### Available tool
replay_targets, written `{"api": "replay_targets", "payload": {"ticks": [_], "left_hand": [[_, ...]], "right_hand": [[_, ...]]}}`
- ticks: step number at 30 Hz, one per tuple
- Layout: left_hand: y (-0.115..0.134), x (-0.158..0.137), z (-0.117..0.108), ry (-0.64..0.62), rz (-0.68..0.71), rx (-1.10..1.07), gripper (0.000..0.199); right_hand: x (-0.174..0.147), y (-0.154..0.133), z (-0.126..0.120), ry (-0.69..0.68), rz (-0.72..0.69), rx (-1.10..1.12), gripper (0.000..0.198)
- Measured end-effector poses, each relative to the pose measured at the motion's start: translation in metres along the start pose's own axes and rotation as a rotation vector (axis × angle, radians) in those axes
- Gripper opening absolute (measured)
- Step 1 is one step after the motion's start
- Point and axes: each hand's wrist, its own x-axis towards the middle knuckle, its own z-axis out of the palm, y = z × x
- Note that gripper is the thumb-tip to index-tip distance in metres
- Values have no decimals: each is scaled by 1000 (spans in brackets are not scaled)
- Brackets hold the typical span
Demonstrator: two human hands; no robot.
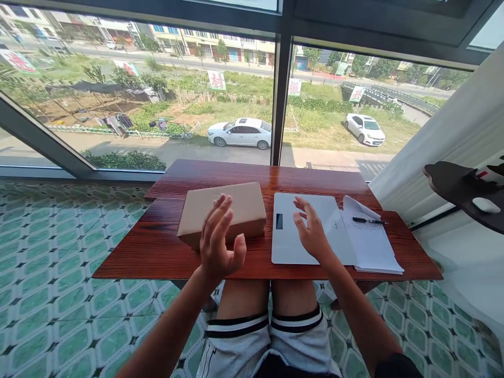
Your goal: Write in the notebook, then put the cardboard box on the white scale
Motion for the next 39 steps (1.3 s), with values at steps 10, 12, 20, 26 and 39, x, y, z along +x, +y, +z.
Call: {"api": "replay_targets", "payload": {"ticks": [10, 12, 20, 26, 39], "left_hand": [[93, 19, 114, -296, 690, -210, 49], [112, 15, 133, -333, 779, -248, 46], [168, -29, 198, -541, 956, -252, 39], [186, -58, 219, -577, 878, -158, 36], [193, -78, 216, -595, 770, -107, 36]], "right_hand": [[-3, 66, -116, 143, -71, -426, 33], [-5, 85, -140, 166, -89, -504, 30], [-15, 159, -219, 137, -119, -978, 31], [-22, 190, -240, 54, -65, -1189, 32], [-16, 183, -242, -47, -11, -1289, 31]]}}
